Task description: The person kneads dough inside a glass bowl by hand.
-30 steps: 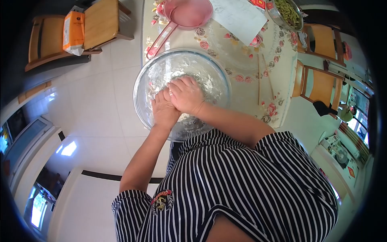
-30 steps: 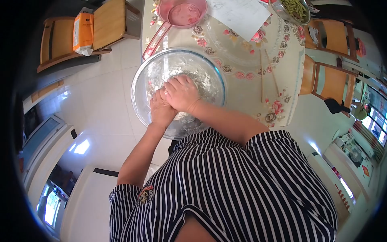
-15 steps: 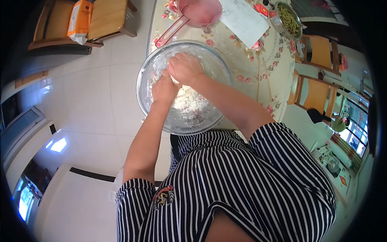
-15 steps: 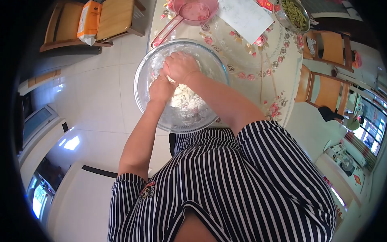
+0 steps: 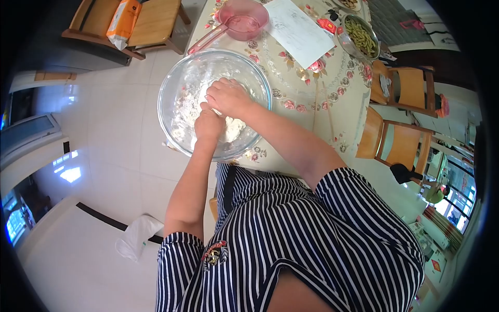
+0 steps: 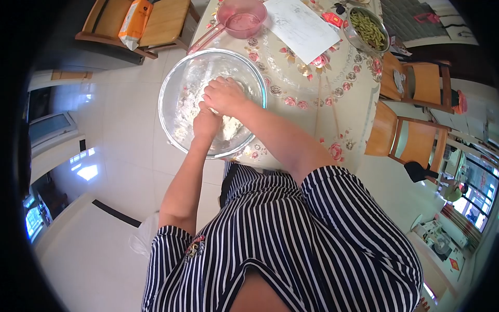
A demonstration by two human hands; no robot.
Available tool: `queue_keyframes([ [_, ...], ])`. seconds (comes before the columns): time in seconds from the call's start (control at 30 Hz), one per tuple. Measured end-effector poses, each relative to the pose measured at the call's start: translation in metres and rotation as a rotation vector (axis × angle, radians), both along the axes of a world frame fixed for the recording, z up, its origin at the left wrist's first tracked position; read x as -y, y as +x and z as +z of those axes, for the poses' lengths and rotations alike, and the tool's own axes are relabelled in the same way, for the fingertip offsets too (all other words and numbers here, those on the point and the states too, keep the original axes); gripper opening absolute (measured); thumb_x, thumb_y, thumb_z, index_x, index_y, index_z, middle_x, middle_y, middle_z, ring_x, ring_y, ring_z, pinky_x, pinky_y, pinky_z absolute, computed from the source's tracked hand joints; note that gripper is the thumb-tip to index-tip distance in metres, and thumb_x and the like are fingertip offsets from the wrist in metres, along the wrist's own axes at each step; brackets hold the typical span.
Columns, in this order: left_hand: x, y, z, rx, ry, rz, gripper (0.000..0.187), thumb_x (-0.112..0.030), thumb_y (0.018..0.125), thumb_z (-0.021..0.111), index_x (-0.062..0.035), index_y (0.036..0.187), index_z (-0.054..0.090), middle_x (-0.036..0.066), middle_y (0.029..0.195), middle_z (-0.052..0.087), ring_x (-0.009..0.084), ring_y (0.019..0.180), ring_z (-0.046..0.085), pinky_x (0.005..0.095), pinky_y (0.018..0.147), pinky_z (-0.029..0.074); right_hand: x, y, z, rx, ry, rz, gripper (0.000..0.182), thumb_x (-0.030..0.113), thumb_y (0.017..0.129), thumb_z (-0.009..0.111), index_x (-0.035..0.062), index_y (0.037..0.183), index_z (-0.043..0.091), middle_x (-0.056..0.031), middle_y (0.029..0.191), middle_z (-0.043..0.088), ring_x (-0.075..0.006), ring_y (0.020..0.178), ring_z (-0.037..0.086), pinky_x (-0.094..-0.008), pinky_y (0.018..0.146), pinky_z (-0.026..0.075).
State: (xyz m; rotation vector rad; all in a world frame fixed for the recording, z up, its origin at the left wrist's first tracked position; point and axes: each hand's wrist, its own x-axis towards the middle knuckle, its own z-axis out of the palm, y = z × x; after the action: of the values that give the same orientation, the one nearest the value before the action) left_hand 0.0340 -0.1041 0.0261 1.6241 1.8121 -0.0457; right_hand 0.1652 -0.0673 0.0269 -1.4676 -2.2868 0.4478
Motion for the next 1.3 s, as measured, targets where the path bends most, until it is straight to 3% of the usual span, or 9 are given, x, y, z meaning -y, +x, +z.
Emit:
queue_keyframes([
  [0.27, 0.073, 0.099, -0.004, 0.272, -0.158, 0.063, 0.063, -0.044, 0.097, 0.063, 0.0130, 0.121, 0.055, 0.035, 0.107, 0.070, 0.0478, 0.105, 0.069, 0.0523, 0.095, 0.053, 0.055, 0.094, 0.003, 0.124, -0.114, 0.100, 0.020, 0.028, 0.090, 0.062, 0.0132, 0.086, 0.074, -0.0029, 0.093, 0.070, -0.0247, 0.103, 0.063, -0.0446, 0.093, 0.049],
  [0.37, 0.094, 0.135, -0.010, 0.419, -0.225, 0.031, 0.076, -0.050, 0.093, 0.068, 0.0150, 0.129, 0.050, 0.036, 0.117, 0.068, 0.0459, 0.112, 0.068, 0.0494, 0.097, 0.053, 0.079, 0.138, 0.005, 0.125, -0.216, 0.148, 0.019, 0.026, 0.088, 0.063, 0.0112, 0.096, 0.072, -0.0029, 0.102, 0.069, -0.0265, 0.107, 0.062, -0.0471, 0.100, 0.047],
  [0.43, 0.095, 0.141, 0.004, 0.469, -0.324, -0.035, 0.082, -0.051, 0.091, 0.069, 0.0162, 0.132, 0.047, 0.037, 0.120, 0.066, 0.0446, 0.115, 0.068, 0.0485, 0.098, 0.053, 0.093, 0.153, 0.004, -0.080, 0.175, 0.010, 0.017, 0.026, 0.085, 0.065, 0.0116, 0.085, 0.073, -0.0027, 0.092, 0.069, -0.0248, 0.103, 0.062, -0.0452, 0.095, 0.048],
  [0.53, 0.095, 0.141, 0.019, 0.512, -0.427, -0.174, 0.092, -0.051, 0.086, 0.078, 0.0128, 0.141, 0.041, 0.034, 0.129, 0.063, 0.0427, 0.120, 0.065, 0.0471, 0.100, 0.052, 0.100, 0.168, 0.001, -0.062, 0.150, -0.058, 0.015, 0.025, 0.083, 0.065, 0.0108, 0.082, 0.071, -0.0030, 0.086, 0.066, -0.0267, 0.095, 0.063, -0.0444, 0.088, 0.050],
  [0.8, 0.108, 0.154, 0.005, 0.429, 0.179, 0.016, 0.099, -0.045, 0.070, 0.093, 0.0021, 0.142, 0.045, 0.025, 0.136, 0.054, 0.0405, 0.128, 0.054, 0.0442, 0.105, 0.049, 0.087, 0.163, -0.011, 0.153, 0.072, -0.011, 0.021, 0.026, 0.085, 0.063, 0.0104, 0.072, 0.067, -0.0072, 0.082, 0.067, -0.0304, 0.085, 0.064, -0.0448, 0.078, 0.054],
  [0.97, 0.106, 0.161, 0.000, 0.380, 0.081, 0.090, 0.095, -0.040, 0.069, 0.094, 0.0006, 0.140, 0.046, 0.024, 0.133, 0.054, 0.0420, 0.123, 0.056, 0.0451, 0.104, 0.050, 0.083, 0.157, -0.016, 0.186, -0.003, -0.046, 0.028, 0.031, 0.089, 0.059, 0.0091, 0.078, 0.073, -0.0124, 0.088, 0.071, -0.0354, 0.094, 0.066, -0.0482, 0.084, 0.054],
  [1.13, 0.135, 0.167, 0.017, 0.406, 0.289, 0.137, 0.080, -0.021, 0.073, 0.092, -0.0042, 0.136, 0.047, 0.024, 0.130, 0.052, 0.0445, 0.117, 0.059, 0.0477, 0.098, 0.051, 0.070, 0.176, 0.013, -0.061, -0.519, -0.028, 0.039, 0.036, 0.090, 0.053, 0.0092, 0.098, 0.079, -0.0169, 0.104, 0.075, -0.0397, 0.113, 0.065, -0.0517, 0.098, 0.050],
  [1.23, 0.172, 0.171, 0.034, 0.426, 0.409, 0.093, 0.078, -0.016, 0.073, 0.090, -0.0045, 0.137, 0.046, 0.024, 0.128, 0.052, 0.0440, 0.119, 0.057, 0.0460, 0.101, 0.050, 0.096, 0.187, 0.025, -0.163, -0.165, -0.189, 0.044, 0.039, 0.090, 0.048, 0.0096, 0.096, 0.080, -0.0154, 0.108, 0.075, -0.0368, 0.111, 0.067, -0.0517, 0.096, 0.050],
  [1.3, 0.192, 0.172, 0.060, 0.472, 0.303, 0.095, 0.082, -0.015, 0.074, 0.089, 0.0005, 0.140, 0.042, 0.026, 0.137, 0.049, 0.0441, 0.126, 0.054, 0.0438, 0.108, 0.046, 0.107, 0.191, 0.041, 0.019, -0.347, -0.050, 0.041, 0.037, 0.088, 0.050, 0.0106, 0.094, 0.081, -0.0160, 0.109, 0.076, -0.0369, 0.110, 0.068, -0.0515, 0.096, 0.050],
])
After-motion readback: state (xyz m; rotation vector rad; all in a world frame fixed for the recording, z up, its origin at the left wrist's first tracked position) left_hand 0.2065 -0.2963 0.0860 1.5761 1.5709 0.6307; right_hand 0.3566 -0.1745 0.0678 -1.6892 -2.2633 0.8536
